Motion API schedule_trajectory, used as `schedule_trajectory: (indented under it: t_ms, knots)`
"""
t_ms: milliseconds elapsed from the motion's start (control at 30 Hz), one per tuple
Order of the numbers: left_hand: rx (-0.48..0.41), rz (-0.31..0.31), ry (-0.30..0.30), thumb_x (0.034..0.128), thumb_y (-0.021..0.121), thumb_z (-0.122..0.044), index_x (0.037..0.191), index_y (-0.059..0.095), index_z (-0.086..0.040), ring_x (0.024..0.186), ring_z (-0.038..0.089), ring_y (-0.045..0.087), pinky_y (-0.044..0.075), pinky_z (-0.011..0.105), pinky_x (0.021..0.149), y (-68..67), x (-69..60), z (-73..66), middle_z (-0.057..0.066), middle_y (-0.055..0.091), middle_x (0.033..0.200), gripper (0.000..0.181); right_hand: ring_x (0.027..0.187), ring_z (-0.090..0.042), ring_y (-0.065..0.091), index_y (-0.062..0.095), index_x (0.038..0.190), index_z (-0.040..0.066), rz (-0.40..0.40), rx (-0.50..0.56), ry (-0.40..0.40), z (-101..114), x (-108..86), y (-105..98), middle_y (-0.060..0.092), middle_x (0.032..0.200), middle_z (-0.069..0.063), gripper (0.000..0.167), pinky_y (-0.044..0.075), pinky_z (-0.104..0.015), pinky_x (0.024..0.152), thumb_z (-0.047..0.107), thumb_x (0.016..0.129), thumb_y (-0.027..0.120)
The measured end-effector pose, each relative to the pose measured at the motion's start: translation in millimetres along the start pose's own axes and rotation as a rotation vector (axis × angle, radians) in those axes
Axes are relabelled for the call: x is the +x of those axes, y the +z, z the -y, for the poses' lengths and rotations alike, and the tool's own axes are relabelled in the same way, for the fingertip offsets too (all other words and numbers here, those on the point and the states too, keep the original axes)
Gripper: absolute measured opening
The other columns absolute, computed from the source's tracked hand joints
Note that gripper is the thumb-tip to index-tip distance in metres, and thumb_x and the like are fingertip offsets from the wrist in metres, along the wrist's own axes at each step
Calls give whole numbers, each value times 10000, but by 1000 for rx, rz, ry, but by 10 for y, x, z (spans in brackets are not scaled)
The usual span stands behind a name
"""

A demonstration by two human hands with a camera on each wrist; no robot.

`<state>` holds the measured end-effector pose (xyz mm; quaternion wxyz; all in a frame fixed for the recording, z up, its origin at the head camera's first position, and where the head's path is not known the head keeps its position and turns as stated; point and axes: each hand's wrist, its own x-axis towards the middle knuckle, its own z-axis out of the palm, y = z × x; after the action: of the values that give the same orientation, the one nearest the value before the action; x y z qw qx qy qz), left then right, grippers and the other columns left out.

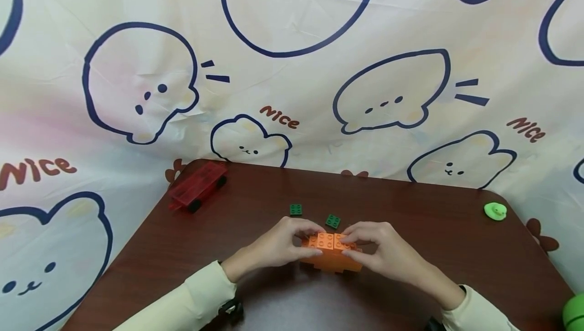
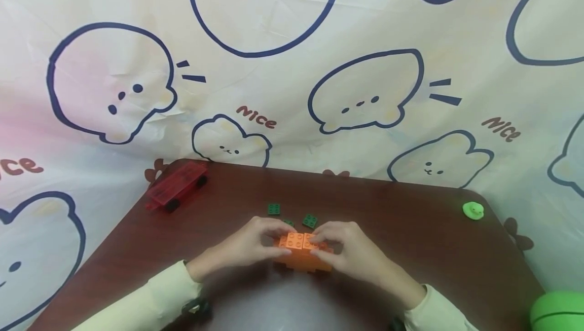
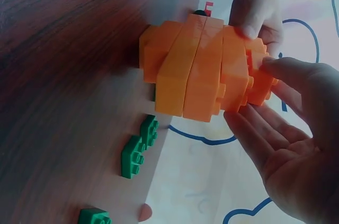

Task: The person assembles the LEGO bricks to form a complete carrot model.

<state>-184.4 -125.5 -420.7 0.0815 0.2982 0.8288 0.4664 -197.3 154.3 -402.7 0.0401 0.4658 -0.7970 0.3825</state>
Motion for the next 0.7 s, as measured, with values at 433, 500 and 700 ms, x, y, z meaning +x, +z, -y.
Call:
schedule_trajectory:
  t_ms: [433,500,700]
  knots:
    - [1,25,6,915,798,-260,1260,711,-205,1006,17,661,565,236,896,34,55,28,-62,743,1184,359,921,-38,680,633,1053,245,142,-8,134,-98,-106,41,763,1102,27,339,605,-258,825,149,829,869]
    - [5,29,10,919,793,-274,1258,712,-197,1013,18,664,564,251,909,36,56,36,-53,746,1185,357,955,-51,693,597,1036,235,154,-3,152,-98,-118,59,760,1118,12,358,607,-270,827,123,828,866]
    - [3,22,13,918,795,-255,1244,717,-180,989,55,669,586,289,861,8,50,25,-24,754,1158,344,942,-54,699,585,1051,223,145,-11,156,-90,-93,112,759,1107,-2,373,598,-230,805,89,832,856]
